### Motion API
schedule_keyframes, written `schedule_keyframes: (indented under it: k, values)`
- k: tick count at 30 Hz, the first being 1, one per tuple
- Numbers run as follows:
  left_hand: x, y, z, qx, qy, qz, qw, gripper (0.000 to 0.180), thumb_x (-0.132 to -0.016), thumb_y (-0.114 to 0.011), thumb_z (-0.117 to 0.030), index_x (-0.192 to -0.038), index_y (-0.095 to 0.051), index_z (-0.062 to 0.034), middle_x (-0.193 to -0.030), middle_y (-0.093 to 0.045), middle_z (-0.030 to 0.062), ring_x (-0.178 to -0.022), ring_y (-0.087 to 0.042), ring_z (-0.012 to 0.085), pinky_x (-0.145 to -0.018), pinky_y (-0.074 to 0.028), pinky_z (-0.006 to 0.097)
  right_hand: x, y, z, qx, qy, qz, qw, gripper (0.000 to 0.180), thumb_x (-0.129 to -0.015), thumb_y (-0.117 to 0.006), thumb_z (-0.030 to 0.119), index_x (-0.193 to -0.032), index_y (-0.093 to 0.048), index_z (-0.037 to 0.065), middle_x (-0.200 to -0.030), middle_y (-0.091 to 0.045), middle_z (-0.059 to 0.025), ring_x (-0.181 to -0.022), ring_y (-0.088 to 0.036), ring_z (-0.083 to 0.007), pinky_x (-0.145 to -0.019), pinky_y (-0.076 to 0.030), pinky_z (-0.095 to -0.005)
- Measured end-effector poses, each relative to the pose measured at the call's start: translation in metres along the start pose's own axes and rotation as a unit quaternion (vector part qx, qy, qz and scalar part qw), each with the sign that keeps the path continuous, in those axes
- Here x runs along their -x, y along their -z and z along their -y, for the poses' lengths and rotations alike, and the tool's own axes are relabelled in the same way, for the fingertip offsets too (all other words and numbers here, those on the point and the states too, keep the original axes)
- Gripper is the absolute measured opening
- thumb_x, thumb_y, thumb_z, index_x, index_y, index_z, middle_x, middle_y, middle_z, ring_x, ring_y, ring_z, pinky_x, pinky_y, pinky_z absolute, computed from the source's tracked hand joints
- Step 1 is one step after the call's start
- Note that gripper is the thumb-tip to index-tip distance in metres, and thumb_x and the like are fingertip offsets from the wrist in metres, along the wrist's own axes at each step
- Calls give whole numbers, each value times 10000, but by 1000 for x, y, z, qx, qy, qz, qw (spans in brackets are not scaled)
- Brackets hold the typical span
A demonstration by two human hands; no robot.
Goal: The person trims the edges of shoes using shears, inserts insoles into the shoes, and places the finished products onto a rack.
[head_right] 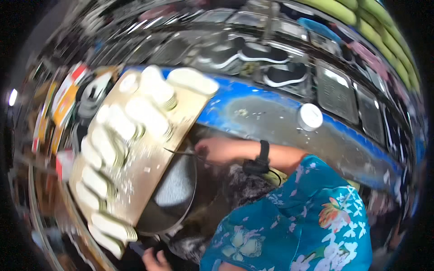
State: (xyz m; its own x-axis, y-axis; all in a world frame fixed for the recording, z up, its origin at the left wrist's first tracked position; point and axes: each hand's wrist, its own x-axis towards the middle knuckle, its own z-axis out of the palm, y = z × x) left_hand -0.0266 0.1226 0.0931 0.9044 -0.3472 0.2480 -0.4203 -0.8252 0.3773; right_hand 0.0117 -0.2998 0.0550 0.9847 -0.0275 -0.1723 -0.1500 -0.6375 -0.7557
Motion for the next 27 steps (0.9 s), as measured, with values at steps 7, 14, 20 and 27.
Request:
schedule_keyframes:
  k: [7, 14, 20, 27]
  values:
    - [-55, -152, -62, 34, -88, 200, 975, 271, -809, -588, -276, -835, -564, -8, -762, -546, 157, -694, -527, 350, -642, -429, 420, -75, 206, -78, 290, -2, -471, 833, 535, -719, -489, 45, -1239, -373, 85, -939, -578, -185, -827, -574, -377, -688, -447, -458]
    - [-64, -162, -54, -128, 2, 373, 919, 388, -799, -523, -432, -876, -593, -58, -759, -587, 194, -691, -565, 382, -614, -451, 470, -239, 261, -122, 269, -98, -435, 854, 578, -771, -474, 76, -1323, -305, 111, -949, -566, -228, -847, -586, -363, -707, -463, -457]
    - [-77, -165, -62, -135, 45, 472, 870, 325, -808, -506, -370, -912, -599, -76, -786, -592, 200, -723, -562, 397, -634, -449, 484, -267, 268, -166, 291, -125, -463, 828, 296, -736, -500, 99, -1020, -452, 33, -846, -608, -228, -813, -605, -365, -689, -478, -450]
    - [-46, -168, -41, -59, -78, 252, 963, 294, -795, -571, -275, -937, -569, -18, -830, -582, 169, -754, -558, 362, -664, -442, 440, -256, 288, -129, 355, -233, -364, 829, 309, -848, -388, 146, -1072, -540, -3, -1007, -609, -209, -948, -597, -343, -804, -468, -445]
